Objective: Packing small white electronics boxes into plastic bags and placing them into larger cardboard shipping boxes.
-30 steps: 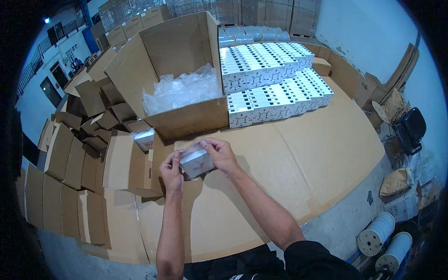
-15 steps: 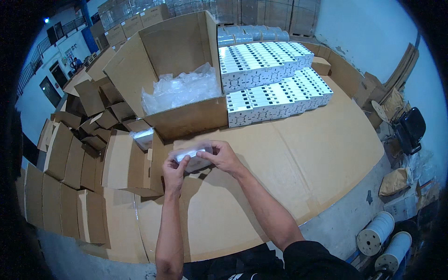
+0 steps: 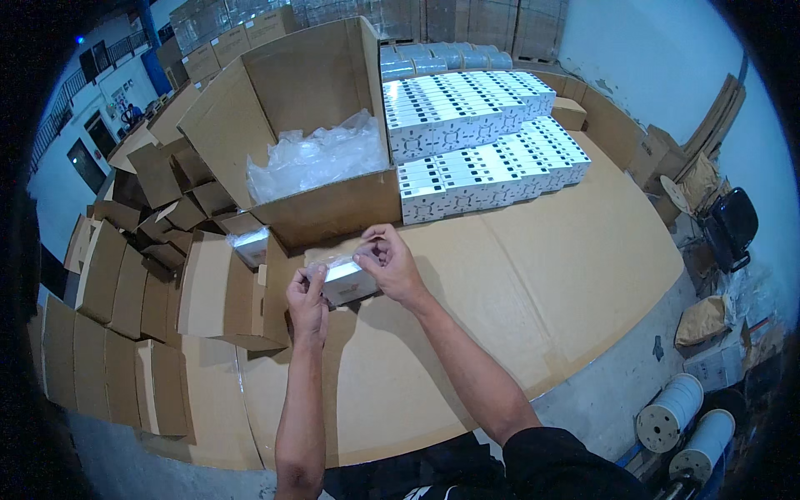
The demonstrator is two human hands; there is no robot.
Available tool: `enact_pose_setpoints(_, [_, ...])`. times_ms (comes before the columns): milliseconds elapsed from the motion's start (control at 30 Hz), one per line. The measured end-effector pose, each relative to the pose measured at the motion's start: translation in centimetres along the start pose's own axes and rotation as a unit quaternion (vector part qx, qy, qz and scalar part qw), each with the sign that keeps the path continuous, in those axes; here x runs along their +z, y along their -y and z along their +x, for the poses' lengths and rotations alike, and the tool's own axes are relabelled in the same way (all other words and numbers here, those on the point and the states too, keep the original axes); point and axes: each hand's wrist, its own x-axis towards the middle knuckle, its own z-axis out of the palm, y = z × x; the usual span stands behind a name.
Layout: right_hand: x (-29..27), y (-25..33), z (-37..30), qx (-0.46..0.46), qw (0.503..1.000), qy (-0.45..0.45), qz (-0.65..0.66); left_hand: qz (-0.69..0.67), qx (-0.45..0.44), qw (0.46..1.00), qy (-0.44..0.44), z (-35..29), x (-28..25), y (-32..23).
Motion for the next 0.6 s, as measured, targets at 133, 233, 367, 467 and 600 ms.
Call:
enact_pose_setpoints(133, [-0.6, 1.7, 0.1, -0.101, 0.993, 0.067, -0.007, -0.011, -0.007, 1.000, -0.008, 0.0, 0.5, 0.0])
enact_pose_setpoints(233, [-1.2, 2.8, -0.5, -0.090, 0.979, 0.122, -0.139, -0.023, -0.044, 0.999, 0.002, 0.2, 0.0, 0.0])
enact_pose_setpoints(367, [-0.9, 2.8, -0.5, -0.023, 0.966, 0.154, -0.207, -0.042, -0.036, 0.998, 0.006, 0.3, -0.3, 0.2])
enact_pose_setpoints(467, [-0.6, 2.7, -0.5, 0.034, 0.975, 0.120, -0.185, -0.005, 0.041, 0.999, -0.002, -0.1, 0.7, -0.7])
enact_pose_setpoints(600, [-1.1, 3.0, -0.6, 0.034, 0.969, 0.111, -0.219, 0.231, 0.251, 0.940, -0.031, -1.1, 2.1, -3.5])
